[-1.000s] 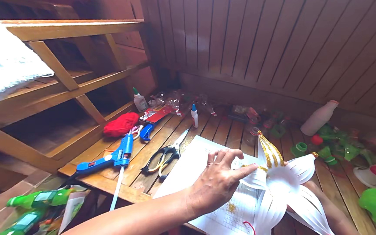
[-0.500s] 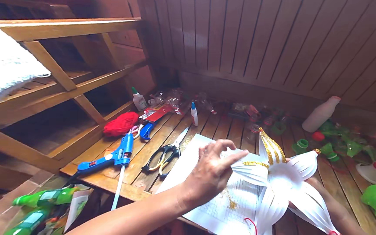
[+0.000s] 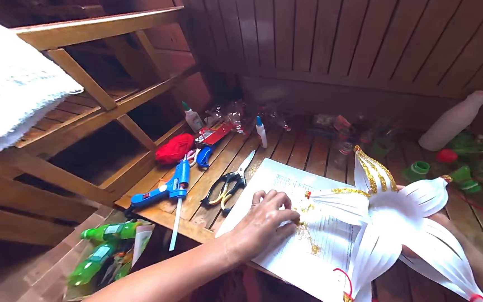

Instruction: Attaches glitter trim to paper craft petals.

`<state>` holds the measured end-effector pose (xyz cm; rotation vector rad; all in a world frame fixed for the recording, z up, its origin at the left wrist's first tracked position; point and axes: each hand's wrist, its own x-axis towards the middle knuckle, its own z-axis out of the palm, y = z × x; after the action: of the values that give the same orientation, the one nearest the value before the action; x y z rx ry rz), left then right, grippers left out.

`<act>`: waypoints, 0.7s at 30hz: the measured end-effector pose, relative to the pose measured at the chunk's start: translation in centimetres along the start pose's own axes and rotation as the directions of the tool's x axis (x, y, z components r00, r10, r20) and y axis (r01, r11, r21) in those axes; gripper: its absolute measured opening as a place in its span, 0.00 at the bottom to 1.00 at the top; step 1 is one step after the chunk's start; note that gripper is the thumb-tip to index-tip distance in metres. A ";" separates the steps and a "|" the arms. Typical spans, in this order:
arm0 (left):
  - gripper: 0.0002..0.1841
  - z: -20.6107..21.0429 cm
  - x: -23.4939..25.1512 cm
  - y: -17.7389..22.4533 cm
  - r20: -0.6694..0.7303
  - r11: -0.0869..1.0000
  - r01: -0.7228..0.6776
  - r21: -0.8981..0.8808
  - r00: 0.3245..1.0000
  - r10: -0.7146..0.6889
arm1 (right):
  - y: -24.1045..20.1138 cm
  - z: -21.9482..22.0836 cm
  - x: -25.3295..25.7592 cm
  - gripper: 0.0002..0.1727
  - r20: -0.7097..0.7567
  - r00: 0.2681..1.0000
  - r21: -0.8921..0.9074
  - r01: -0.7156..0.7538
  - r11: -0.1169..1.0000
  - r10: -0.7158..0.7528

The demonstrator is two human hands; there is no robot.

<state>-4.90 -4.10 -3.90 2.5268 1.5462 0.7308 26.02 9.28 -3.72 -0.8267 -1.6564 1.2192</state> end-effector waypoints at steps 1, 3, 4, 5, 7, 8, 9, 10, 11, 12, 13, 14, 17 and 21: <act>0.10 0.3 0.0 0.1 -0.016 1.000 0.004 0.004 1.000 -0.004 | -1.0 0.3 -0.4 0.11 0.004 1.000 -0.014 -0.031 0.999 0.031; 0.11 0.9 0.0 0.4 -0.055 1.000 0.010 0.018 0.998 -0.009 | -2.6 0.7 -1.7 0.10 0.024 0.999 0.000 -0.039 0.999 0.039; 0.11 1.0 0.1 0.5 -0.066 1.000 0.017 0.023 0.998 -0.016 | -2.7 0.6 -1.9 0.10 0.046 0.999 0.010 -0.003 1.000 0.003; 0.11 1.1 0.1 0.7 -0.071 0.999 0.029 0.025 0.997 -0.028 | -3.1 0.6 -2.3 0.10 0.064 0.998 0.009 0.023 1.000 -0.023; 0.10 1.2 0.1 1.2 -0.081 0.998 0.064 0.017 0.995 -0.062 | -6.8 2.4 -3.1 0.09 -0.051 0.990 -0.034 -0.131 0.991 0.129; 0.09 1.2 0.2 1.5 -0.078 0.996 0.084 0.016 0.994 -0.083 | -7.3 2.8 -3.1 0.09 -0.087 0.984 -0.061 -0.163 0.985 0.157; 0.08 1.2 0.2 1.7 -0.072 0.994 0.106 0.012 0.992 -0.105 | -5.1 2.6 -2.7 0.10 -0.104 0.994 -0.006 -0.036 0.999 0.035; 0.07 1.2 0.3 1.8 -0.067 0.992 0.124 0.007 0.990 -0.124 | -1.1 2.1 -1.9 0.10 -0.135 0.969 0.109 0.222 0.969 -0.206; 0.07 1.3 0.3 1.9 -0.070 0.991 0.133 0.005 0.989 -0.132 | -0.5 1.2 -1.9 0.12 -0.048 0.984 0.144 0.178 0.973 -0.173; 0.06 1.5 0.3 1.9 -0.085 0.992 0.129 0.010 0.988 -0.128 | -2.7 1.1 -2.4 0.12 0.027 1.000 0.146 -0.012 0.989 0.008; 0.06 1.7 0.3 1.9 -0.105 0.993 0.117 0.021 0.988 -0.115 | -4.8 1.6 -2.5 0.13 -0.004 0.982 0.140 -0.186 0.973 0.188; 0.06 1.9 0.3 1.9 -0.122 0.994 0.103 0.041 0.988 -0.097 | -6.3 2.3 -2.2 0.14 -0.080 0.946 0.126 -0.302 0.945 0.313; 0.07 2.3 0.3 1.8 -0.141 0.991 0.061 0.123 0.989 -0.043 | -7.1 3.4 -1.4 0.12 -0.215 0.912 -0.007 -0.359 0.933 0.350; 0.09 2.3 0.2 1.3 -0.142 0.996 0.061 0.060 0.989 -0.052 | -0.9 -0.7 -1.9 0.12 0.104 0.994 -0.090 0.043 0.995 -0.034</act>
<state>-2.80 -4.19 -5.49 2.5131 1.7040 0.8820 27.35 7.60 -3.28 -0.7962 -1.8149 1.1827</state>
